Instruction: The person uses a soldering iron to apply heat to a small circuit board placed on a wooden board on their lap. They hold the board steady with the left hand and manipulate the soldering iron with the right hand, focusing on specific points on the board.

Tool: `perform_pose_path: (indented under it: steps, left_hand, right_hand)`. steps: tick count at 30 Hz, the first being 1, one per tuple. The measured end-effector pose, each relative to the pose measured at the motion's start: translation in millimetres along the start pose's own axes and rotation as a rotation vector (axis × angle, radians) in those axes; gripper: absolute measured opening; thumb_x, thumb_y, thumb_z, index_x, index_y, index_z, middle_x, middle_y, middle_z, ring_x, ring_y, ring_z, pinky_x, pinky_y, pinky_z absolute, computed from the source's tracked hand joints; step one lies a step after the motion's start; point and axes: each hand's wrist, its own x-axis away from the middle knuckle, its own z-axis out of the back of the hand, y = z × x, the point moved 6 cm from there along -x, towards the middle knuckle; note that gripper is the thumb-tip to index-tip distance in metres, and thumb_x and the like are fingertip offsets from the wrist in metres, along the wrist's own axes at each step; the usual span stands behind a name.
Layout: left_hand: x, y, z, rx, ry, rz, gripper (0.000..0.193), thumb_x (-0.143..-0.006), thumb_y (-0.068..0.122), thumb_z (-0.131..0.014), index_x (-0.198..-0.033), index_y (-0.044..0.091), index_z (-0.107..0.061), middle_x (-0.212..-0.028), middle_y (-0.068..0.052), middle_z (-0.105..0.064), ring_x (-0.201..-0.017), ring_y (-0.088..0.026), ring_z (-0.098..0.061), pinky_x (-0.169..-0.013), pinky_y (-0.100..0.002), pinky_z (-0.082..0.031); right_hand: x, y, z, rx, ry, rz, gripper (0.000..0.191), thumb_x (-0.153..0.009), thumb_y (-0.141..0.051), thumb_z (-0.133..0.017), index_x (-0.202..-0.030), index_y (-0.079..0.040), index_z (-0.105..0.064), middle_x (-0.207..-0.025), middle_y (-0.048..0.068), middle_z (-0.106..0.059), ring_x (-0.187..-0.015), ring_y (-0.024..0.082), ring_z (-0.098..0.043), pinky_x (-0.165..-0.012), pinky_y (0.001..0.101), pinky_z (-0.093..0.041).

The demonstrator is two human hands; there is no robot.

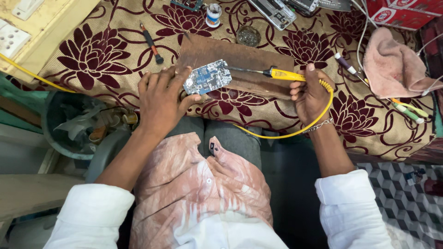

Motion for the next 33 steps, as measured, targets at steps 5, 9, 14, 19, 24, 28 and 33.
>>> perform_pose_path:
  steps: [5, 9, 14, 19, 24, 28, 33]
  left_hand:
    - [1.1, 1.0, 0.3, -0.015, -0.002, -0.016, 0.069, -0.091, 0.052, -0.077, -0.143, 0.011, -0.061, -0.136, -0.015, -0.062, -0.122, -0.032, -0.054, -0.110, -0.052, -0.033]
    - [0.5, 0.9, 1.4, -0.015, 0.014, -0.024, 0.068, -0.091, 0.051, -0.077, -0.143, 0.011, -0.061, -0.135, -0.015, -0.062, -0.121, -0.032, -0.055, -0.109, -0.050, -0.034]
    - [2.2, 0.1, 2.4, -0.018, 0.010, -0.034, 0.066, -0.092, 0.047, -0.078, -0.145, 0.012, -0.060, -0.136, -0.014, -0.063, -0.122, -0.032, -0.055, -0.110, -0.050, -0.034]
    - [3.0, 0.8, 2.0, -0.025, 0.024, -0.044, 0.068, -0.091, 0.047, -0.079, -0.146, 0.013, -0.059, -0.137, -0.013, -0.063, -0.124, -0.031, -0.055, -0.111, -0.050, -0.034]
    - [2.0, 1.4, 1.1, -0.038, 0.019, -0.047, 0.071, -0.089, 0.049, -0.080, -0.146, 0.011, -0.059, -0.134, -0.015, -0.063, -0.121, -0.031, -0.055, -0.109, -0.050, -0.034]
    - [2.5, 1.4, 2.7, -0.012, 0.027, -0.043, 0.070, -0.088, 0.047, -0.081, -0.145, 0.012, -0.060, -0.133, -0.014, -0.064, -0.121, -0.030, -0.055, -0.109, -0.049, -0.034]
    - [2.9, 1.6, 4.3, 0.012, 0.035, -0.043, 0.068, -0.089, 0.048, -0.081, -0.144, 0.013, -0.061, -0.132, -0.013, -0.064, -0.119, -0.031, -0.055, -0.109, -0.050, -0.035]
  right_hand:
    - [0.5, -0.8, 0.0, 0.037, -0.009, 0.025, 0.034, -0.106, -0.035, -0.070, -0.100, -0.002, -0.064, -0.076, 0.011, -0.069, -0.060, 0.016, -0.068, -0.054, 0.0241, -0.057]
    - [0.6, -0.1, 0.6, 0.046, -0.031, 0.015, 0.036, -0.105, -0.038, -0.069, -0.101, -0.002, -0.064, -0.077, 0.011, -0.070, -0.062, 0.015, -0.068, -0.056, 0.0235, -0.058]
    - [1.2, 0.8, 0.5, 0.086, -0.054, 0.015, 0.037, -0.106, -0.037, -0.069, -0.102, -0.001, -0.064, -0.078, 0.011, -0.069, -0.063, 0.015, -0.068, -0.055, 0.0229, -0.056]
    - [3.0, -0.3, -1.3, 0.091, -0.083, 0.050, 0.038, -0.107, -0.038, -0.067, -0.103, 0.000, -0.064, -0.078, 0.012, -0.070, -0.063, 0.015, -0.067, -0.055, 0.0227, -0.055]
    - [2.4, -1.2, 0.3, 0.032, -0.029, 0.040, 0.039, -0.105, -0.040, -0.067, -0.098, -0.002, -0.064, -0.074, 0.010, -0.068, -0.057, 0.015, -0.065, -0.050, 0.0240, -0.052]
    - [3.0, 0.1, 4.2, 0.050, 0.034, 0.016, 0.040, -0.104, -0.043, -0.069, -0.098, -0.004, -0.064, -0.071, 0.007, -0.066, -0.054, 0.012, -0.060, -0.048, 0.0218, -0.047]
    - [3.0, 0.1, 3.5, 0.041, 0.035, 0.023, 0.039, -0.104, -0.043, -0.070, -0.099, -0.005, -0.064, -0.072, 0.008, -0.066, -0.054, 0.013, -0.059, -0.048, 0.0229, -0.046]
